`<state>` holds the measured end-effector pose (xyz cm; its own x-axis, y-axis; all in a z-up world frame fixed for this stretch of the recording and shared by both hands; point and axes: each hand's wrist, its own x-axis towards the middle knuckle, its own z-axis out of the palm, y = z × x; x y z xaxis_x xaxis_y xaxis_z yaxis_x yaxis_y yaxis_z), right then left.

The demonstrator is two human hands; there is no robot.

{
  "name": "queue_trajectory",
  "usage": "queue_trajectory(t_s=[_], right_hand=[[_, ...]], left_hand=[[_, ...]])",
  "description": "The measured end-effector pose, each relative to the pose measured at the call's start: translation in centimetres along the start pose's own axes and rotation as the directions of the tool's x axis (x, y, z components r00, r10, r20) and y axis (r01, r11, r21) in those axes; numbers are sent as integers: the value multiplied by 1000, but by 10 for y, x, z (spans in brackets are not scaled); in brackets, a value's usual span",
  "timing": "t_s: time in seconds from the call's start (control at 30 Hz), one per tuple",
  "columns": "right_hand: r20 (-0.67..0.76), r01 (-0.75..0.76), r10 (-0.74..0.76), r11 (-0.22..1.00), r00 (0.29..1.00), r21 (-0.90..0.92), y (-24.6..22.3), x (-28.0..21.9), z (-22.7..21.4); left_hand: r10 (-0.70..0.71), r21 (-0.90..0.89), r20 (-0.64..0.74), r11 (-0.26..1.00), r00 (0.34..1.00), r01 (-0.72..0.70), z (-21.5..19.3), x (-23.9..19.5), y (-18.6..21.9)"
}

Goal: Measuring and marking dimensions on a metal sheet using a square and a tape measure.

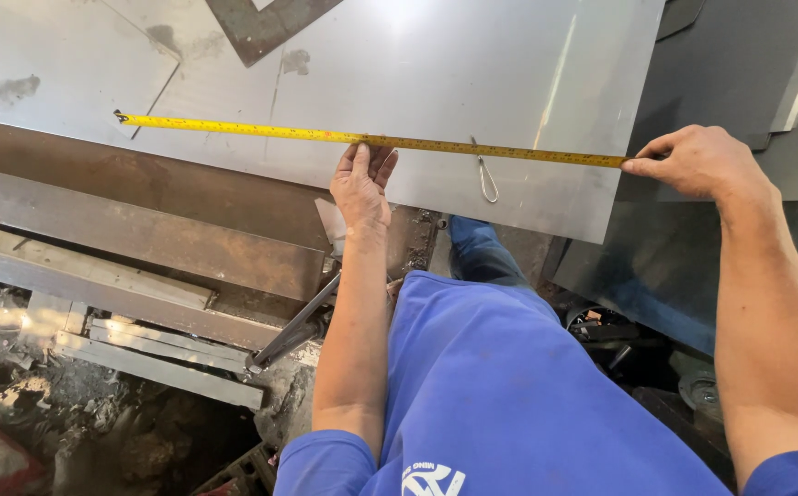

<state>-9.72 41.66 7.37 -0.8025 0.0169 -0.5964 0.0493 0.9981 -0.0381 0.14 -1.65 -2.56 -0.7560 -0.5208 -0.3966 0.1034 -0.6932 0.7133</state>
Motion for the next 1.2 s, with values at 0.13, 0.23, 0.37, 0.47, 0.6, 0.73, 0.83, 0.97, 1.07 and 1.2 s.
queue_trajectory(t_s=[0.13,0.23,0.37,0.47,0.6,0.73,0.83,0.97,1.07,1.2], right_hand=[[12,-15,15,1000,1000,-11,1,-1,0],[58,-32,28,997,998,71,-5,-7,-1],[101,211,-242,945,965,249,-9,-2,29],[257,137,-274,884,927,447,-72,-23,48],[160,110,-341,650,926,752,-119,-18,110],[65,-74,-369,-11,927,997,-147,-24,145],[28,-109,-228,-347,973,932,-157,-26,164],[-86,85,8,-245,996,966,-145,-19,185],[37,-24,86,-139,996,990,-114,-16,180],[-19,66,158,-296,987,953,-83,3,167]], left_hand=[[-4,9,-10,1000,1000,4,-1,-1,0],[2,28,3,1000,1000,-2,-2,-3,0],[-13,117,54,993,998,6,20,-23,-3],[-67,247,140,968,988,31,37,-48,-32],[-141,460,269,888,953,2,51,-76,-78],[-138,700,422,677,896,-225,63,-114,-83],[-83,734,552,519,830,-437,62,-120,-90],[-177,771,623,308,762,-558,70,-118,-76],[-354,828,553,132,754,-545,64,-108,-60],[-360,828,531,28,767,-560,42,-85,-30]])
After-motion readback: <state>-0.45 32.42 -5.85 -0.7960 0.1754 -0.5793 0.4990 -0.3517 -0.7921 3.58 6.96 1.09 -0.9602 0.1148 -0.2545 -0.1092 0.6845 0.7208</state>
